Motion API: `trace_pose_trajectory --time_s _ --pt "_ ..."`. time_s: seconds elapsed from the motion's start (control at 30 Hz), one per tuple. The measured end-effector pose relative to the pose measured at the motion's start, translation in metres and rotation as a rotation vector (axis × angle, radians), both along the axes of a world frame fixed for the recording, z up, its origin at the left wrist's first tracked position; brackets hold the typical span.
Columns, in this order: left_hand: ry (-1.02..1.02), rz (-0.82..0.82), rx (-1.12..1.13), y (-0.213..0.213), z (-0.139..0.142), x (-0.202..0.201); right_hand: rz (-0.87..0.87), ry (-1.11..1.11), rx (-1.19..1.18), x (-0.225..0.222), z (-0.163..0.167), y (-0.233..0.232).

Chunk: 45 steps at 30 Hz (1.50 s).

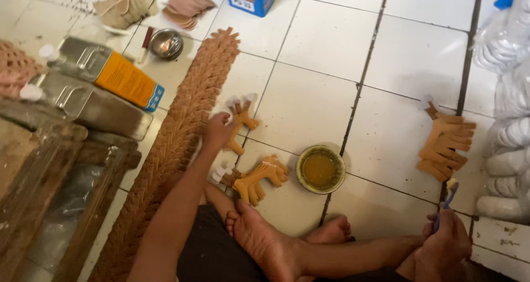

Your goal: The person sits on the floor and uses a toothbrush to apply a yellowish liquid to small, tan-colored shoe parts. They repeatedly dip the brush into a small bowl, coat the parts, and place them on the floor to dry.

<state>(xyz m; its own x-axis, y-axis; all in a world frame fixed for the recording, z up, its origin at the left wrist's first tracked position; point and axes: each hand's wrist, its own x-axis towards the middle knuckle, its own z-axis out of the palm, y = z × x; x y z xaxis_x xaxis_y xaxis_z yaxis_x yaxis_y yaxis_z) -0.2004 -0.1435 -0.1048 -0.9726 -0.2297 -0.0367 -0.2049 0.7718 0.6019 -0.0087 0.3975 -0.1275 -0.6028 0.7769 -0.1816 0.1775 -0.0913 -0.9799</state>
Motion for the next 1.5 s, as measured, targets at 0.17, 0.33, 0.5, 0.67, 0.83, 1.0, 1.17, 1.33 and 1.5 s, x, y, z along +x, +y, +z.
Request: trace_pose_trajectory --time_s 0.17,0.33,0.5,0.67,0.83,1.0,1.17,1.33,1.5 --pt "-0.042 -0.109 -0.233 0.005 -0.014 0.017 -0.004 -0.012 0.11 0.007 0.002 -0.015" --pt "-0.01 -0.116 -0.335 0.001 -0.014 0.016 0.001 -0.006 0.177 0.019 0.007 -0.023" --pt "-0.044 -0.104 -0.076 -0.004 0.004 0.009 0.038 0.01 0.182 0.022 -0.001 -0.016" --pt "0.011 -0.057 0.586 0.021 0.037 0.019 0.076 0.042 0.216 0.025 0.0 -0.027" --pt "0.086 -0.1 1.227 0.096 0.066 0.08 0.261 0.116 -0.029 0.033 0.022 -0.102" --pt "-0.033 -0.208 1.611 0.153 0.095 0.146 0.44 0.298 -0.33 0.029 0.054 -0.194" --pt "0.006 -0.154 1.674 0.172 0.115 0.178 0.38 0.306 -0.296 0.024 0.084 -0.228" --pt "0.01 0.055 1.822 0.168 0.12 0.178 0.386 0.264 -0.197 0.032 0.098 -0.231" --pt "0.029 0.176 1.814 0.17 0.121 0.171 0.413 0.259 -0.128 0.038 0.097 -0.231"
